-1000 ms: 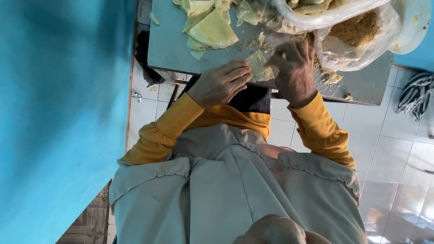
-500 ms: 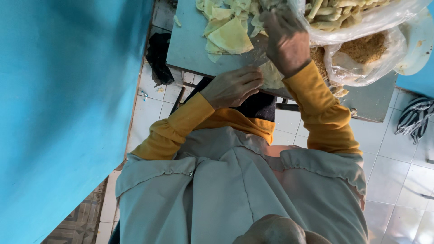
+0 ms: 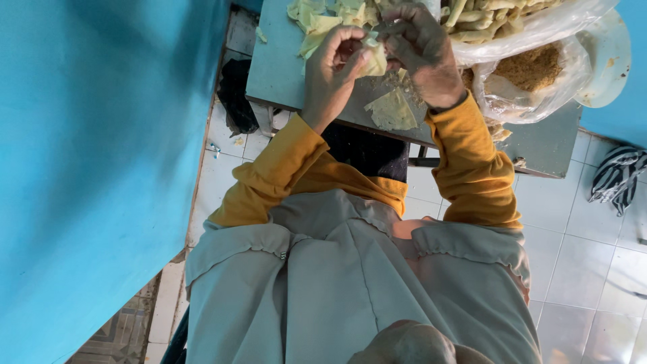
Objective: The person sits at a small table and tears thin flat dough sheets into smaller pieces by hand, folding and pressing some pieces, and places the finished pieces into a plastic bag on the table. A bag of rolled dough pieces and a bag of brown powder sit nearby on the table.
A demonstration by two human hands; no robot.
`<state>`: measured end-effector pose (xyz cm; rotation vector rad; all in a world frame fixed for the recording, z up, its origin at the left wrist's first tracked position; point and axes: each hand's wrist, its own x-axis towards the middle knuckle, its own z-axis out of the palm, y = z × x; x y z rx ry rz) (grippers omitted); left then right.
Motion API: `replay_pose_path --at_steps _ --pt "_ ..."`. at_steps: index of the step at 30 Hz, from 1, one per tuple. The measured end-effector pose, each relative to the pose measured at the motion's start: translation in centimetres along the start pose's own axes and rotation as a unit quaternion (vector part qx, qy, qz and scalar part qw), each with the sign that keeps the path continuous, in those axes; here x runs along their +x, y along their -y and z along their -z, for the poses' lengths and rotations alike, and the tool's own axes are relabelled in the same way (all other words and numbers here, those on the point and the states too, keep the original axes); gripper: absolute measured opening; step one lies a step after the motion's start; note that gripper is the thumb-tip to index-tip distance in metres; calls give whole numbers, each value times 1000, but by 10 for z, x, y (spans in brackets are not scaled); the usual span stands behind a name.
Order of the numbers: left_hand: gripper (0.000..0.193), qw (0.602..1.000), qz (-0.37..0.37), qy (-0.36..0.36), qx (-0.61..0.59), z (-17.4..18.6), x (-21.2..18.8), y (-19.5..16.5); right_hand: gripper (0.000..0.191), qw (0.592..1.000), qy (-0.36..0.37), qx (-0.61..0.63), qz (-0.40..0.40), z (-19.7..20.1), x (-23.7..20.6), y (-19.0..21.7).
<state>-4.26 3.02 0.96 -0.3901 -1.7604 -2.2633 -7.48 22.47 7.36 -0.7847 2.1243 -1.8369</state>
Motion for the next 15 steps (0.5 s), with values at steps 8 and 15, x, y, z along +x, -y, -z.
replay_pose_path --at_steps 8,15 --pt "4 996 -50 -46 60 -11 25 2 42 964 -90 -232 90 -6 3 -21" --pt "9 996 -28 -69 53 -19 44 -6 59 951 -114 -241 159 -8 9 -26"
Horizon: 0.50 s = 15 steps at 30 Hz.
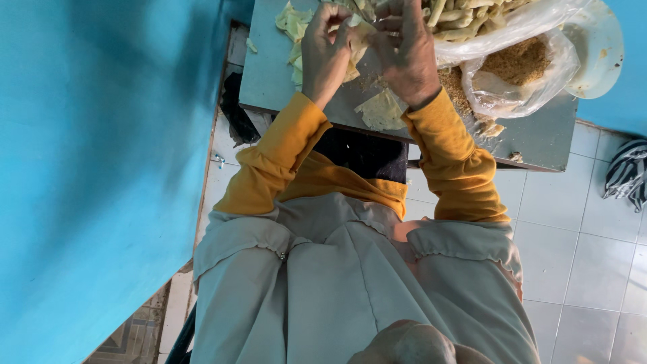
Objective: The person sits at a small table and tears thin flat dough sheets into smaller pieces by hand, folding and pressing some pieces, and places the finished pieces into a plastic bag on the table. A bag of rolled dough pieces and a bag of brown powder sit nearby on the table.
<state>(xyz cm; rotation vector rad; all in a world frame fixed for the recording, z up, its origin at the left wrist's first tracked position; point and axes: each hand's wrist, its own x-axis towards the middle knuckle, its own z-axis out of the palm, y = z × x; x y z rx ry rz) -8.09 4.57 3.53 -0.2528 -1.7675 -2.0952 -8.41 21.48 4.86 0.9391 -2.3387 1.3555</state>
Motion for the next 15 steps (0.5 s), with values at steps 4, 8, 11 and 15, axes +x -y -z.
replay_pose_path --at_steps 4,8,11,15 --pt "11 994 -94 8 56 -5 2 -1 66 999 -15 -37 18 -2 3 1" --pt "12 997 -63 8 52 -4 -1 1 46 994 -58 -92 25 3 4 -3" --pt "8 999 -18 15 28 -1 -5 2 49 995 -56 -76 20 1 2 -5" --pt "11 994 -85 23 57 -3 -8 2 55 995 -40 -86 19 -9 1 -7"
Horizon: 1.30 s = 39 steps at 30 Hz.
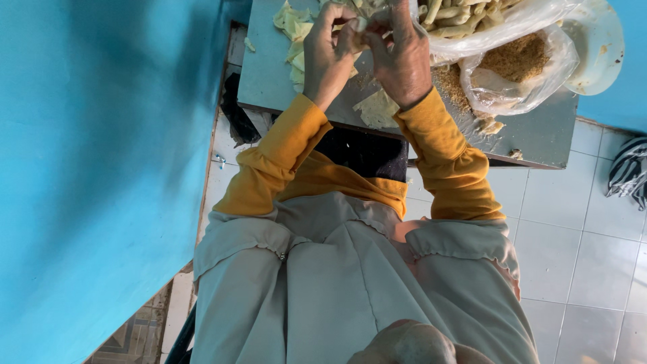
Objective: The person sits at a small table and tears thin flat dough sheets into smaller pieces by hand, folding and pressing some pieces, and places the finished pieces into a plastic bag on the table. A bag of rolled dough pieces and a bag of brown powder sit nearby on the table.
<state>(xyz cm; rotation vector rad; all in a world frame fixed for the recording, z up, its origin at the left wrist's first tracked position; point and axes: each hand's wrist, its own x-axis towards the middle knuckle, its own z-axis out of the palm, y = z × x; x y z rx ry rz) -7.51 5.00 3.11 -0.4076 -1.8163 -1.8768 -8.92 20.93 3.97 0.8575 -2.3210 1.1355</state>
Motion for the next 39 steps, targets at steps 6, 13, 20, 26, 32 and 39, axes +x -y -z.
replay_pose_path --at_steps 6,13,20,26,32,39 --pt "23 999 -17 -2 -32 6 -2 -3 47 981 -41 182 -47 14 -2 -3" --pt "25 996 60 44 -40 11 -5 2 34 898 -65 398 -175 30 1 5" --pt "28 972 139 122 -144 10 -4 0 22 855 -30 464 -228 37 12 29" --pt "30 983 64 93 -142 14 -7 -3 31 919 2 380 -101 28 11 23" --pt "23 975 98 85 -182 21 -13 1 23 997 -49 -46 23 14 15 -4" --pt "25 968 128 58 -209 54 -24 0 12 969 -29 -231 82 15 28 -10"
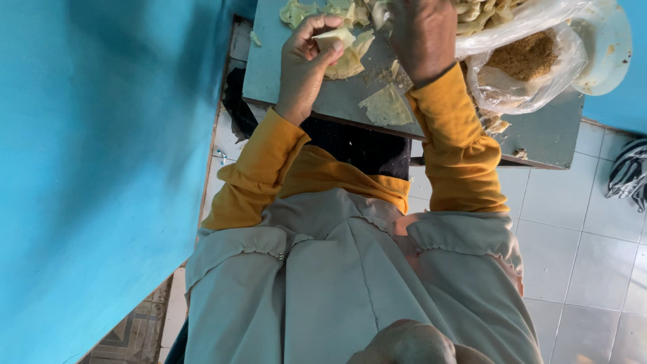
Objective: The person sits at a small table and tears thin flat dough sheets into smaller pieces by hand, folding and pressing some pieces, and places the finished pieces into a plastic bag on the table. A bag of rolled dough pieces and a bag of brown powder sit nearby on the table.
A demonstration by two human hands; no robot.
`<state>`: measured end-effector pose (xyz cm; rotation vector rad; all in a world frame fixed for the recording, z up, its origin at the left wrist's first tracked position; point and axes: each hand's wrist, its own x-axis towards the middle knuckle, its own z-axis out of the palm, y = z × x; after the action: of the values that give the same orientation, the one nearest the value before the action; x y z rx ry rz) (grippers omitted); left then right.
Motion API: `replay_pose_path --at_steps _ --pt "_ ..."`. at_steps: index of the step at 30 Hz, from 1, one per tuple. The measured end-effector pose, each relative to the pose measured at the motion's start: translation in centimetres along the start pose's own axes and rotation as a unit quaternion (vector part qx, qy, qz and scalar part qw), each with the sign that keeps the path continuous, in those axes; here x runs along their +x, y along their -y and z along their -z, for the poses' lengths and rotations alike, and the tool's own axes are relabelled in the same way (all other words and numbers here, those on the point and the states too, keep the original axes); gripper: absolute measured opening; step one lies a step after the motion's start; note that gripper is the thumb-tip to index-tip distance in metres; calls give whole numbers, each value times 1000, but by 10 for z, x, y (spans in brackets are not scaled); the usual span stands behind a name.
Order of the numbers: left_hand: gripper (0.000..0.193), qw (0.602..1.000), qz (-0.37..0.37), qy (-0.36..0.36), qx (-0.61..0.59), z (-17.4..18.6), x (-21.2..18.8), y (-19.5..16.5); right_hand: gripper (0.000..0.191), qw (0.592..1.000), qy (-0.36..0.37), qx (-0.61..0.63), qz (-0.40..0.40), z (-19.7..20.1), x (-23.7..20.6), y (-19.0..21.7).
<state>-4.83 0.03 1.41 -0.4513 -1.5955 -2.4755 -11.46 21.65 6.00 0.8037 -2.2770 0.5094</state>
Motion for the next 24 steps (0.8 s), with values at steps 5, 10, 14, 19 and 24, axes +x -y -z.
replay_pose_path --at_steps 5,10,14,19,24 --pt "25 998 19 3 -57 -6 -1 0 18 989 -7 -122 86 -1 6 3" --pt "21 993 41 -39 -99 -13 -2 10 16 981 74 134 -121 17 -7 18" --pt "21 991 44 -98 -79 -35 -7 27 67 905 29 412 -100 26 -37 51" --pt "22 988 55 -81 -121 -63 -15 40 63 777 78 573 -248 39 -55 47" --pt "24 981 88 -61 -159 -64 -23 45 67 751 93 589 -285 59 -70 37"
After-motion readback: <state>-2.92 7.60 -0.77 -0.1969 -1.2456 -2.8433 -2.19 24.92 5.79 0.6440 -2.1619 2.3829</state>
